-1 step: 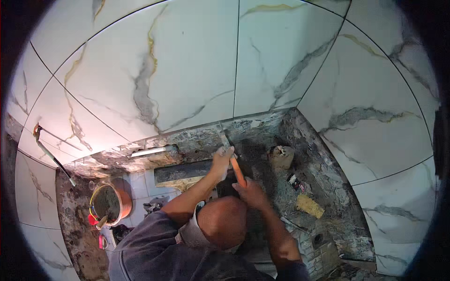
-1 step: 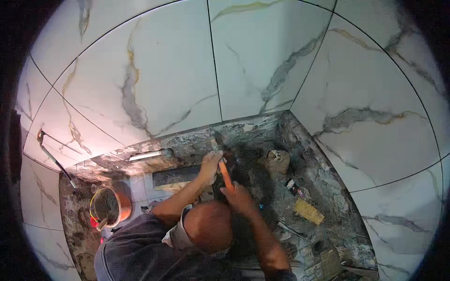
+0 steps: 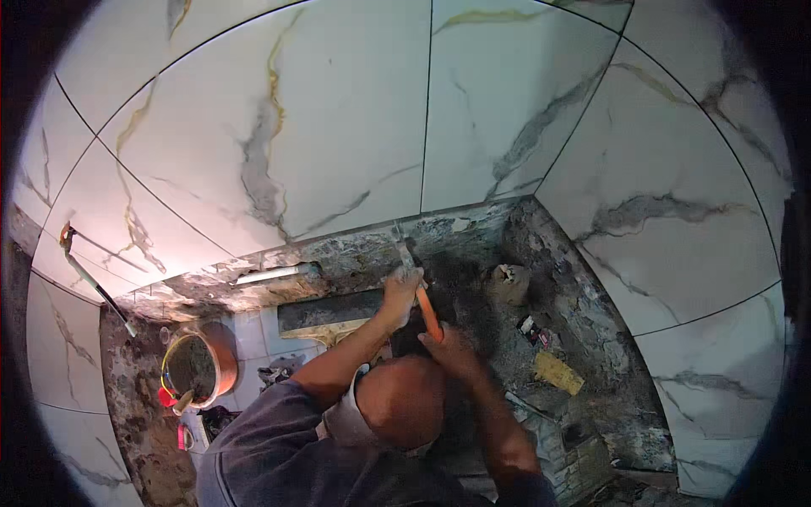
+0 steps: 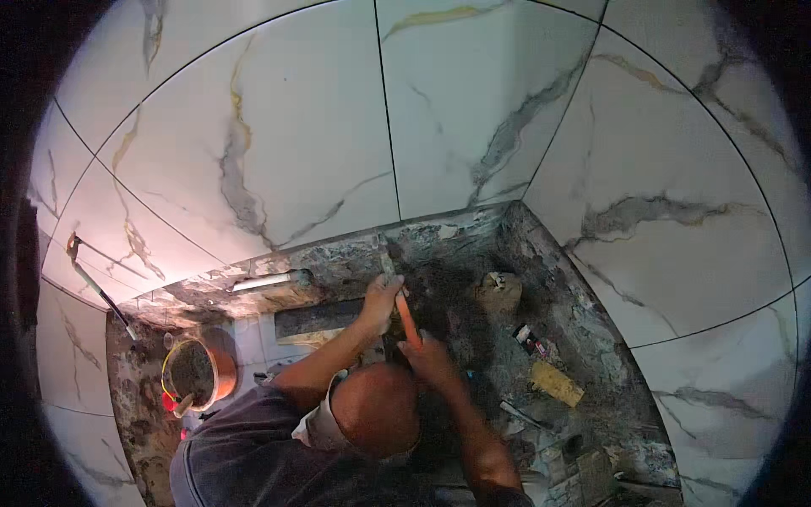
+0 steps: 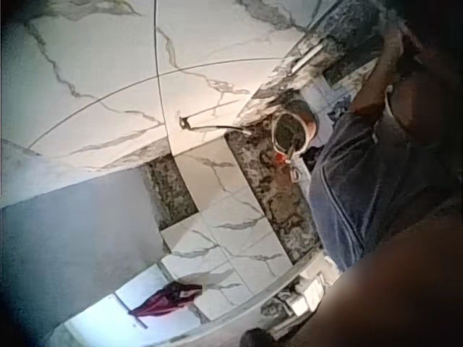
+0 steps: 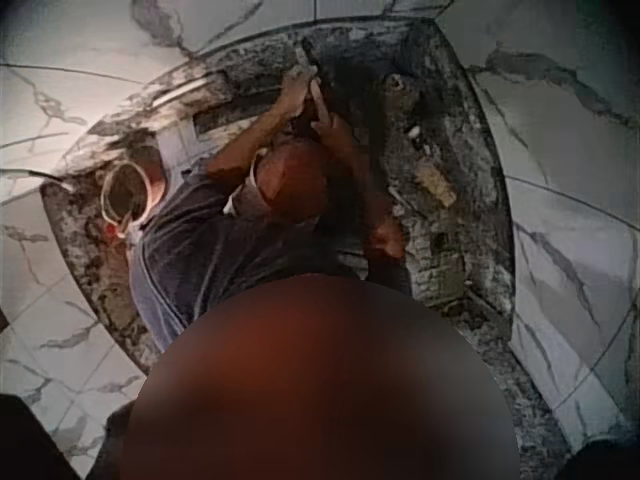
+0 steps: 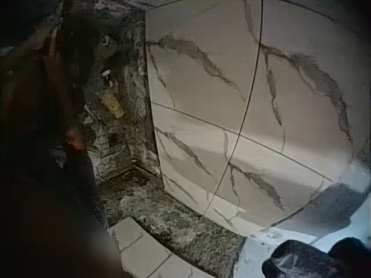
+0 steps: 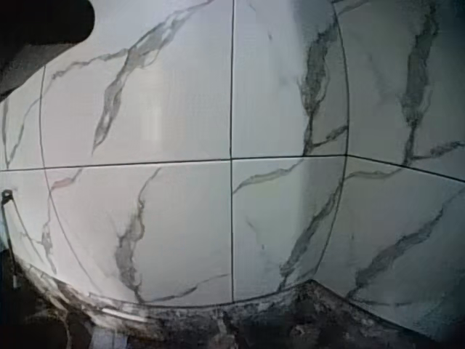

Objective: Removing old tiles and preparing the wall with guide strings for renovation.

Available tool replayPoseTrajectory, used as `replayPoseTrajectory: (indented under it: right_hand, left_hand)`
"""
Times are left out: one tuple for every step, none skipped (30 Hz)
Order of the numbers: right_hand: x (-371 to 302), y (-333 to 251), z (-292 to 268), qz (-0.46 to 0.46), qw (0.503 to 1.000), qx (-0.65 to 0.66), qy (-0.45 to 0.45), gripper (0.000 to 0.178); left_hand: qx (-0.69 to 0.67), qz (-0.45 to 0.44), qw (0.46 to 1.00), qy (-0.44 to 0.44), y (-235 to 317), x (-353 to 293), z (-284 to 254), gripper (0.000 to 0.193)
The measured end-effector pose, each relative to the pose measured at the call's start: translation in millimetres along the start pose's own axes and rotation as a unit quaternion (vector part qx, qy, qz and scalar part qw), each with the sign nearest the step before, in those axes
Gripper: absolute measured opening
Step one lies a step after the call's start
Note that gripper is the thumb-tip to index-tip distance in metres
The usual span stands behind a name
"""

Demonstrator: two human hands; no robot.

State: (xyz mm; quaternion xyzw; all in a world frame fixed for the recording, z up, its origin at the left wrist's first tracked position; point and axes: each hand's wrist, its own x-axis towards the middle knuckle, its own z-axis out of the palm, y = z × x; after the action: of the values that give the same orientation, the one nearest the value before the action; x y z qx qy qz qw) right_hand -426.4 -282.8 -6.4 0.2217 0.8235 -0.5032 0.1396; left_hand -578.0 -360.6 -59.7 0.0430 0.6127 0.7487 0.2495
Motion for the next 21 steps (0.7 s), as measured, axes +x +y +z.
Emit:
replayPoseTrajectory:
  right_hand:
    - [2, 0, 7, -0.015, 0.998, -0.017, 0.058, 0.056]
    - [5, 2, 10, -0.016, 0.998, -0.018, 0.059, 0.056]
    - [0, -7, 6, 0.041, 0.999, -0.005, 0.029, 0.061]
    - [-2, -14, 4, 0.093, 0.996, 0.008, -0.001, 0.067]
    - [-2, -10, 4, 0.094, 0.995, 0.009, 0.001, 0.067]
    - [-3, -8, 3, 0.079, 0.997, -0.014, 0.017, 0.071]
    - [-6, -4, 0, 0.065, 0.997, -0.036, 0.033, 0.074]
    - [-12, 2, -6, 0.019, 0.988, -0.101, 0.119, 0.070]
    - [-22, -8, -15, -0.035, 0.966, -0.165, 0.195, 0.067]
    - [-42, -43, -39, -0.095, 0.947, -0.167, 0.259, 0.066]
    - [-65, -84, -66, -0.158, 0.921, -0.162, 0.318, 0.066]
    - [-86, -105, -86, -0.229, 0.875, -0.151, 0.400, 0.065]
    - [-99, -114, -97, -0.292, 0.815, -0.139, 0.481, 0.063]
    - [-97, -107, -92, -0.289, 0.816, -0.136, 0.482, 0.063]
    - [-90, -94, -82, -0.297, 0.831, -0.064, 0.466, 0.063]
    - [-74, -78, -68, -0.308, 0.841, 0.013, 0.445, 0.062]
    - [-46, -53, -45, -0.183, 0.880, -0.271, 0.346, 0.063]
    - [-31, -40, -17, -0.047, 0.944, -0.142, 0.294, 0.060]
    - [-30, -34, 0, 0.093, 0.968, -0.005, 0.231, 0.057]
    - [-18, -36, -7, 0.082, 0.969, -0.006, 0.232, 0.057]
    - [-5, -41, -14, -0.029, 0.957, -0.055, 0.282, 0.062]
  left_hand:
    - [0.055, 0.044, 0.997, 0.027, -5, 4, 3, 0.022]
    - [0.054, 0.046, 0.997, 0.027, -8, 8, 4, 0.022]
    - [0.079, -0.003, 0.996, 0.048, 0, 6, 13, 0.022]
    - [0.106, -0.047, 0.991, 0.070, 9, 4, 18, 0.021]
    - [0.106, -0.047, 0.991, 0.067, 14, 2, 23, 0.021]
    - [0.113, -0.031, 0.991, 0.068, 18, 0, 26, 0.021]
    - [0.121, -0.014, 0.990, 0.067, 18, -2, 31, 0.022]
    - [0.121, -0.016, 0.991, 0.061, 16, -2, 36, 0.022]
    - [0.110, 0.000, 0.991, 0.076, 13, 0, 32, 0.023]
    - [0.099, 0.016, 0.990, 0.094, 9, 2, 25, 0.023]
    - [0.105, 0.016, 0.988, 0.108, 6, 5, 13, 0.023]
    - [0.119, 0.006, 0.985, 0.125, 5, 9, 6, 0.023]
    - [0.131, -0.005, 0.982, 0.136, 4, 10, 4, 0.022]
    - [0.135, -0.007, 0.982, 0.135, 2, 7, 5, 0.022]
    - [0.147, -0.020, 0.979, 0.140, 2, 7, 11, 0.021]
    - [0.161, -0.030, 0.975, 0.152, 4, 8, 13, 0.020]
    - [0.160, 0.081, 0.977, 0.118, -1, 8, 28, 0.020]
    - [0.162, 0.073, 0.978, 0.109, -2, -2, 35, 0.020]
    - [0.201, 0.038, 0.973, 0.104, 6, -19, 43, 0.019]
    - [0.237, 0.024, 0.964, 0.114, 19, -12, 45, 0.018]
    - [0.237, 0.033, 0.964, 0.118, 21, 1, 38, 0.018]
